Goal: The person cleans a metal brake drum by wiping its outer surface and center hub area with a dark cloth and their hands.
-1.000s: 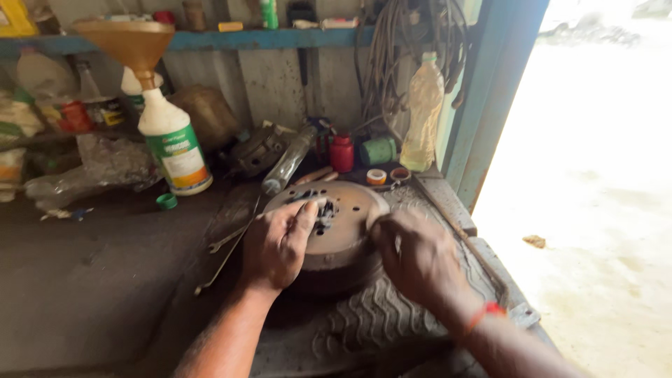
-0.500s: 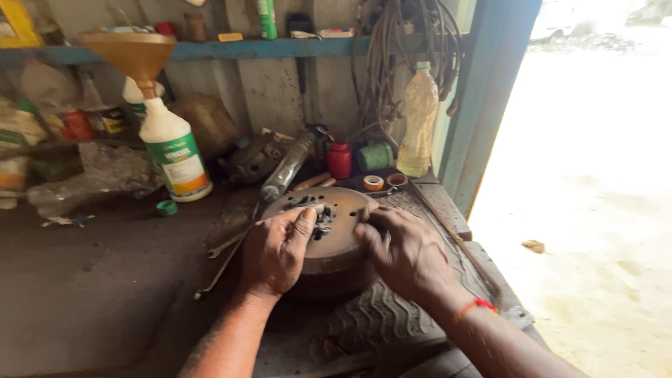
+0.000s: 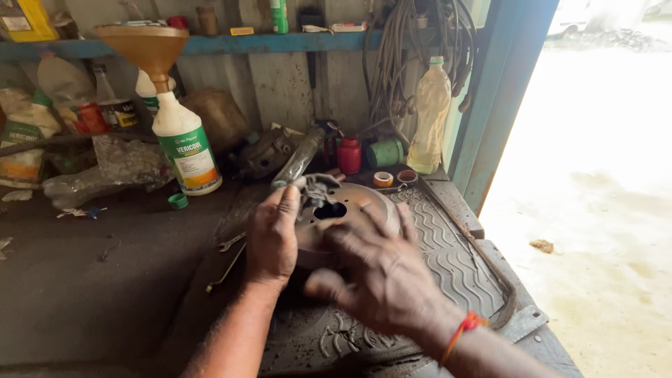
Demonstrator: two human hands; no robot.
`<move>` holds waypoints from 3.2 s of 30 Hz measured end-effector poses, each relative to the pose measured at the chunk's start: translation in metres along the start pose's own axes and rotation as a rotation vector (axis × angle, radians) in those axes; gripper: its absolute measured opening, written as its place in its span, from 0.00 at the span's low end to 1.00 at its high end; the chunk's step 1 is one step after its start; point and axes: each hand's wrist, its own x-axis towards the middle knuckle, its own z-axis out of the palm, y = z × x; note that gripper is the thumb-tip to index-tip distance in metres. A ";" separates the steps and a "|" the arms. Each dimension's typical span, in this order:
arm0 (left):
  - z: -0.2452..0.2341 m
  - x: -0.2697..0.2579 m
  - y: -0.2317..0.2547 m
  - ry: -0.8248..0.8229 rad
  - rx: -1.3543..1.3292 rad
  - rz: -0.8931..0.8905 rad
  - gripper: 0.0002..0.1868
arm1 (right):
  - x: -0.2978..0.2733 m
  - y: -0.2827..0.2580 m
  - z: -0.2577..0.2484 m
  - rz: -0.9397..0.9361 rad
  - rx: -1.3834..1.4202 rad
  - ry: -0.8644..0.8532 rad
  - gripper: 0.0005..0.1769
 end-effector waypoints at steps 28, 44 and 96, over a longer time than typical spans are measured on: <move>-0.007 0.001 -0.001 -0.042 -0.025 -0.021 0.30 | -0.003 0.021 -0.011 0.221 -0.206 -0.001 0.25; 0.059 -0.019 0.041 -0.467 0.998 -0.054 0.54 | 0.001 0.055 0.008 0.456 0.133 0.215 0.11; 0.038 -0.033 0.053 -0.406 1.018 0.108 0.72 | -0.027 0.044 -0.020 0.285 0.112 0.112 0.09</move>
